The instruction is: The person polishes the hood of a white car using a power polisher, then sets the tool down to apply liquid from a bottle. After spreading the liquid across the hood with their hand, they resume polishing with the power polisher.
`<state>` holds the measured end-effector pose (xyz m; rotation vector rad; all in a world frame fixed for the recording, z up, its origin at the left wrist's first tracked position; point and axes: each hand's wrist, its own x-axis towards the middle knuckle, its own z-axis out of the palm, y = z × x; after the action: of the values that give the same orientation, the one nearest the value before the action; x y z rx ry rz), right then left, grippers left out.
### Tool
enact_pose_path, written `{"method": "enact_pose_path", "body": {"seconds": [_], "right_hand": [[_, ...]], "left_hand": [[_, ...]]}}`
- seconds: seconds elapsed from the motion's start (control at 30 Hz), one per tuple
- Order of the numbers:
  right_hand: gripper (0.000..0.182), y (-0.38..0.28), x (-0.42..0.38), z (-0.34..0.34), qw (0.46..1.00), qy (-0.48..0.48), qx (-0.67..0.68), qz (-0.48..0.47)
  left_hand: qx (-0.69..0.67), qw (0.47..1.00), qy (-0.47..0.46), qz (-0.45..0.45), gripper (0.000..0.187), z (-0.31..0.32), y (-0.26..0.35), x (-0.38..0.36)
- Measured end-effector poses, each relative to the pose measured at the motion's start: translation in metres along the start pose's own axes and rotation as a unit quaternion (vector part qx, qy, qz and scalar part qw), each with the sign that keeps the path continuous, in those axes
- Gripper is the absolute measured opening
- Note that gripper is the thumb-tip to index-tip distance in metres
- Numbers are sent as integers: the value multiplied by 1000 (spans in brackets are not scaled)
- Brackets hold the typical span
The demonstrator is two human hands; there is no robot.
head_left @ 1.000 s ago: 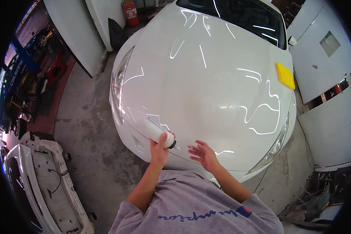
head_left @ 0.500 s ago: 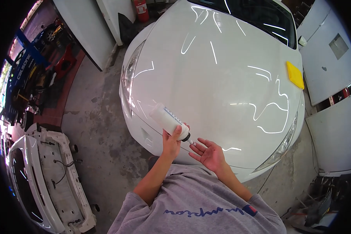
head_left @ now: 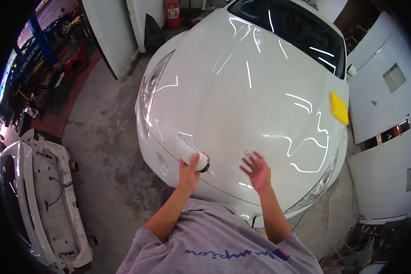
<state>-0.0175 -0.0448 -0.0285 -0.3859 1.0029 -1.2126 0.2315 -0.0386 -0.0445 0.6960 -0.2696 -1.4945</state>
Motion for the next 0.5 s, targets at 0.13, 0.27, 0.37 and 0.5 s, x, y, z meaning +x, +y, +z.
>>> {"method": "enact_pose_path", "body": {"seconds": [0.13, 0.27, 0.37, 0.5], "right_hand": [[53, -56, 82, -57, 918, 118, -344, -160], [58, -104, 133, -74, 802, 123, -554, -185], [65, -122, 166, -77, 637, 82, -724, -251], [63, -130, 180, -72, 499, 101, -835, -206]], "left_hand": [[-4, 999, 32, -4, 31, -6, -3, -3], [-9, 999, 45, -8, 34, -8, -1, -8], [-12, 999, 49, 6, 38, -10, 1, -8], [-15, 997, 76, 21, 40, -7, 5, -5]]}}
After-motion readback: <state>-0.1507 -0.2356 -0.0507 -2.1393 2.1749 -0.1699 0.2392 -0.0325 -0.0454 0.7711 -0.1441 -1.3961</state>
